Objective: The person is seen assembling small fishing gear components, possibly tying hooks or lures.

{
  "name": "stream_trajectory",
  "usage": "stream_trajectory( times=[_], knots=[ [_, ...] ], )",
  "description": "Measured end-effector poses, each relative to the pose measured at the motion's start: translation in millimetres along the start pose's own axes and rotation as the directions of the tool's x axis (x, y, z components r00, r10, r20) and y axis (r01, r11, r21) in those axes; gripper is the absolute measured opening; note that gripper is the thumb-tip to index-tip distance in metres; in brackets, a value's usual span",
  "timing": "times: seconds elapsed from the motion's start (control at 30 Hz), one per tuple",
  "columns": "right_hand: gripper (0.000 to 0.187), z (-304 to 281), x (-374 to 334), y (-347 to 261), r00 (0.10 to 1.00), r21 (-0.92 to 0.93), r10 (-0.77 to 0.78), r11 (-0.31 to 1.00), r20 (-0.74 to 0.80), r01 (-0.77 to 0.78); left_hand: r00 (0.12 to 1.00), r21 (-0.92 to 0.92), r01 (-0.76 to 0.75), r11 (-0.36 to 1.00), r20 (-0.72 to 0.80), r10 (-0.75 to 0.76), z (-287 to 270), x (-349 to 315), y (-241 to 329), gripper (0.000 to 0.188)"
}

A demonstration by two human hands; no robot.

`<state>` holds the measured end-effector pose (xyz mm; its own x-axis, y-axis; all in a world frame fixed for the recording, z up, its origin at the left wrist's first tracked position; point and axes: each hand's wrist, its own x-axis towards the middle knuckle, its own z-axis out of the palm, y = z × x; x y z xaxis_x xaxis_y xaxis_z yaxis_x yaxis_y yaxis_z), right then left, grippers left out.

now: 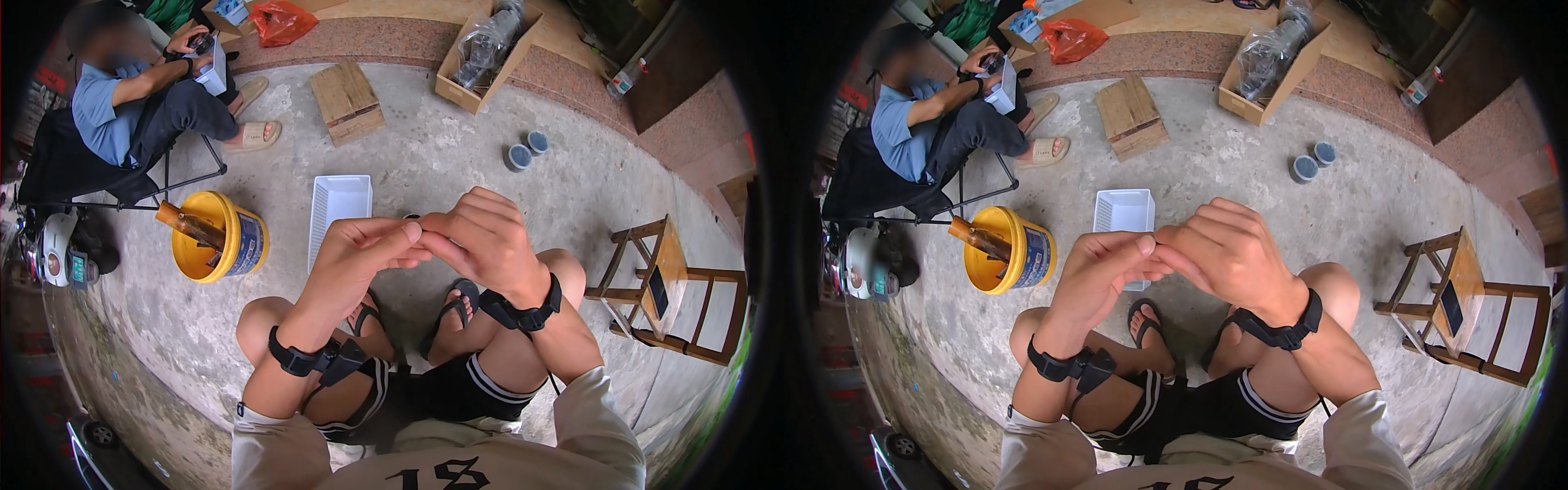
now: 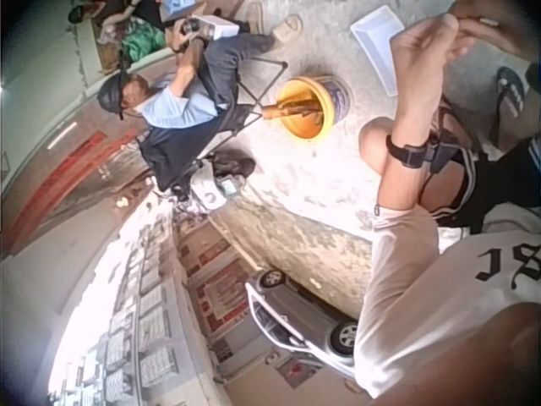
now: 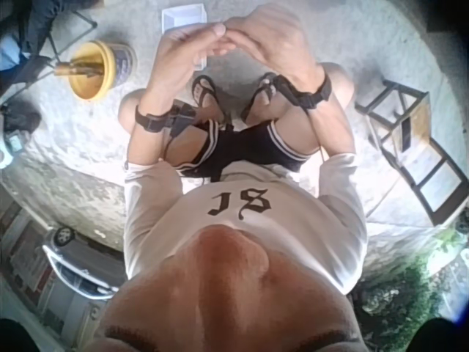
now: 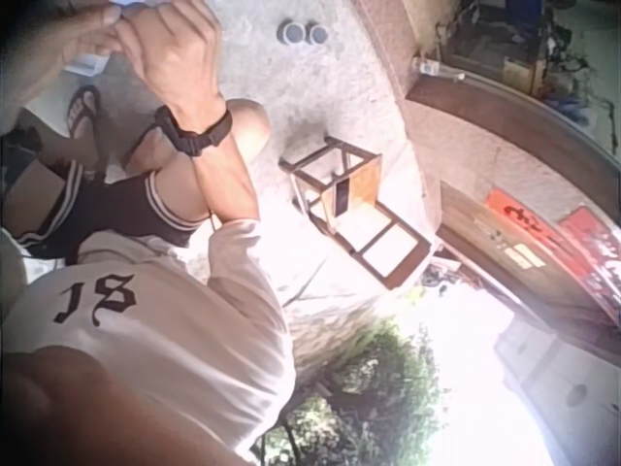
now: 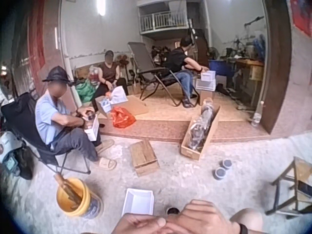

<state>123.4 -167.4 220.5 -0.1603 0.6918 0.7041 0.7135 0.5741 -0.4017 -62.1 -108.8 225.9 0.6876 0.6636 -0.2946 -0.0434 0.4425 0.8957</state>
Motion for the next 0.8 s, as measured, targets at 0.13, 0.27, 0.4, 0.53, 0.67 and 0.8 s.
stream_trajectory(
  times=[0.13, 0.27, 0.4, 0.53, 0.67, 0.8],
  knots=[
    [0.017, 1, -2, 1, 1.000, 0.004, -0.001, 1.000, 0.007, 0.001, 0.995, -0.127, 0.094, 0.987, 0.033, -0.090, -4, 2, -3, 0.028],
    [0.020, 5, -4, 2, 1.000, 0.016, 0.027, 1.000, -0.015, -0.026, 0.984, -0.274, 0.178, 0.945, 0.076, -0.164, -6, 4, -7, 0.025],
    [0.023, 7, -5, 1, 0.995, 0.074, 0.095, 0.993, -0.016, -0.094, 0.987, -0.285, 0.163, 0.945, 0.046, -0.157, -4, 5, -10, 0.023],
    [0.023, 8, -4, -1, 0.994, 0.070, 0.113, 0.991, 0.011, -0.113, 0.989, -0.273, 0.140, 0.952, 0.002, -0.145, -2, 7, -13, 0.023],
    [0.023, 10, -6, -8, 0.959, 0.205, 0.283, 0.937, 0.032, -0.283, 0.997, -0.211, 0.050, 0.976, -0.043, -0.060, -1, 7, -13, 0.023],
    [0.022, 11, -7, -11, 0.894, 0.301, 0.444, 0.847, 0.056, -0.439, 0.996, -0.118, 0.024, 0.993, -0.083, -0.034, 1, 6, -13, 0.025]
  ],
)
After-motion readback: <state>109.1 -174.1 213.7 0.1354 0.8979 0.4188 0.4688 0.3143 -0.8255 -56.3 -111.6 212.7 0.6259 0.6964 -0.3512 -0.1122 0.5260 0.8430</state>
